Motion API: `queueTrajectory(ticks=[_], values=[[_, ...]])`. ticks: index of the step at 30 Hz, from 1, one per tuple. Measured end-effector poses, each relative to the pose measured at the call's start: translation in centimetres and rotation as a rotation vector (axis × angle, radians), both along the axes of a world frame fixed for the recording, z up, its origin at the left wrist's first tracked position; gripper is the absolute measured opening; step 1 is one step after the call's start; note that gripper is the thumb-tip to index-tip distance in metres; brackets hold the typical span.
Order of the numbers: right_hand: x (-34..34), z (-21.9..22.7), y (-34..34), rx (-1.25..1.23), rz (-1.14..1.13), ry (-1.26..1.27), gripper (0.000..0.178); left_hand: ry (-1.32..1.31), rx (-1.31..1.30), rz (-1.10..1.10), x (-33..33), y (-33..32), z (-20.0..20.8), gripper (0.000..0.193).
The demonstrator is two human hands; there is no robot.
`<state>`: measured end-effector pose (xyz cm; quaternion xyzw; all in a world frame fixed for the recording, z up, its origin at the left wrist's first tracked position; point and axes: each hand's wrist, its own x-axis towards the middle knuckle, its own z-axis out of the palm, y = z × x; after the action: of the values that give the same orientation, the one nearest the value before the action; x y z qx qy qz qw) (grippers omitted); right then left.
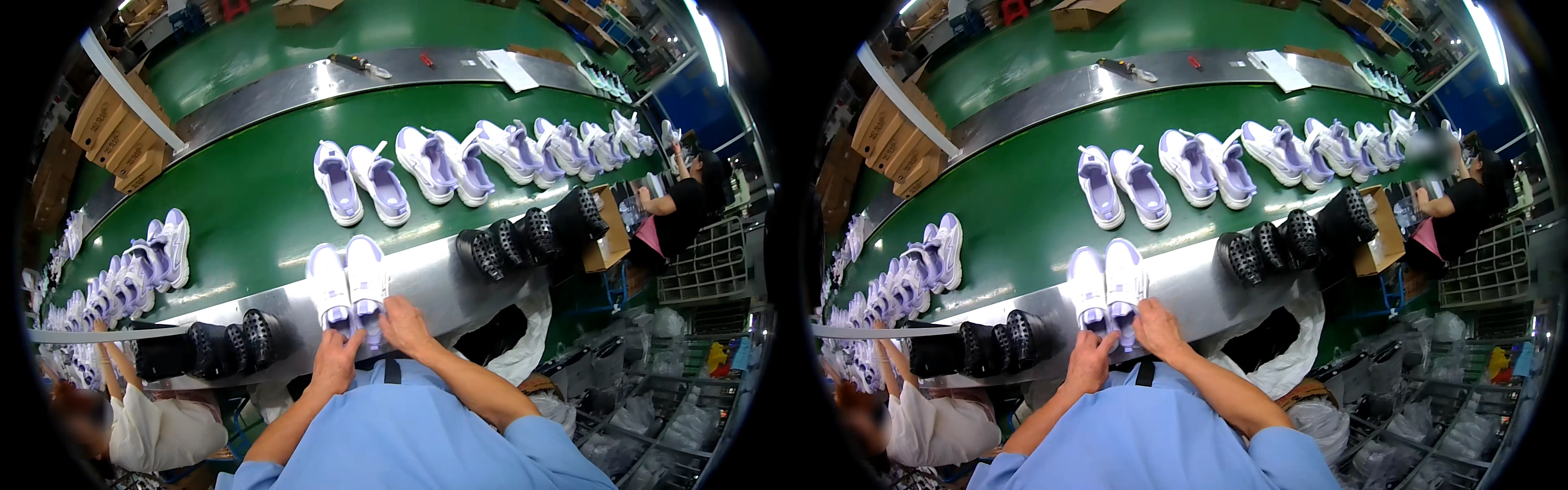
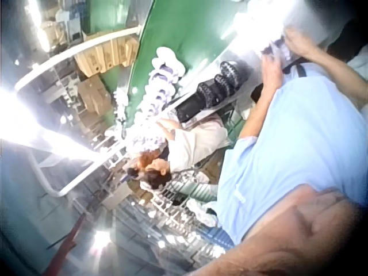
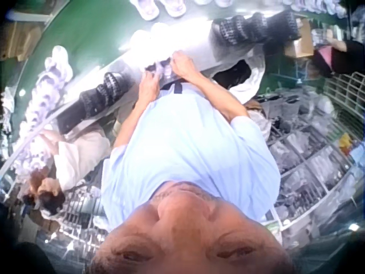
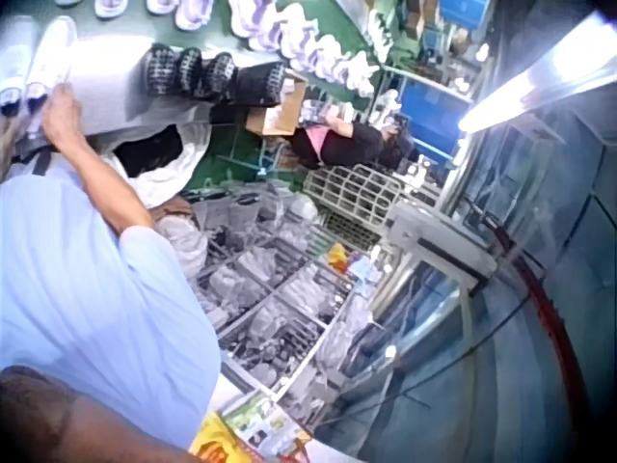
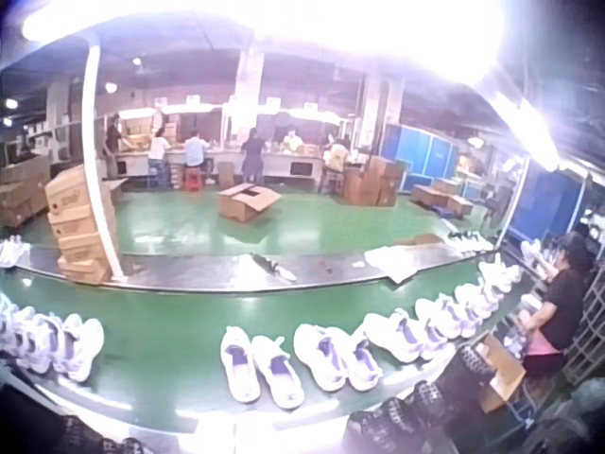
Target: The person places black insoles into white and purple sneakers on a conveyor belt, then reaches into a bag to retrieve more insoles.
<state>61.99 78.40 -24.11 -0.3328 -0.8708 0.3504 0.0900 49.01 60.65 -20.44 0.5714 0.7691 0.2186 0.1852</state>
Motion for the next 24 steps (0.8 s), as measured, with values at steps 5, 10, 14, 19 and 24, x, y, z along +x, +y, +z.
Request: queueTrajectory(ticks=[5,10,14,19,24], values=[[-0.4,-0.6,5.3,-0.171,0.190,-0.076,0.046,-0.091,-0.279,0.113,1.0,3.0,1.0,0.042],[-1.4,4.6,21.7,0.472,-0.036,-0.243,0.073,0.002,-0.093,0.318,-1.1,5.6,2.7,0.034],[-4.0,4.1,30.3,0.429,-0.075,-0.570,0.076,0.062,-0.029,0.394,-6.8,6.5,2.2,0.033],[-4.9,1.3,34.0,0.320,-0.090,-0.571,0.057,0.279,-0.053,0.438,-17.8,7.0,-4.0,0.035],[-6.2,-1.7,35.3,0.550,-0.063,-0.437,0.039,0.251,-0.146,0.486,-27.6,4.6,-8.0,0.043]])
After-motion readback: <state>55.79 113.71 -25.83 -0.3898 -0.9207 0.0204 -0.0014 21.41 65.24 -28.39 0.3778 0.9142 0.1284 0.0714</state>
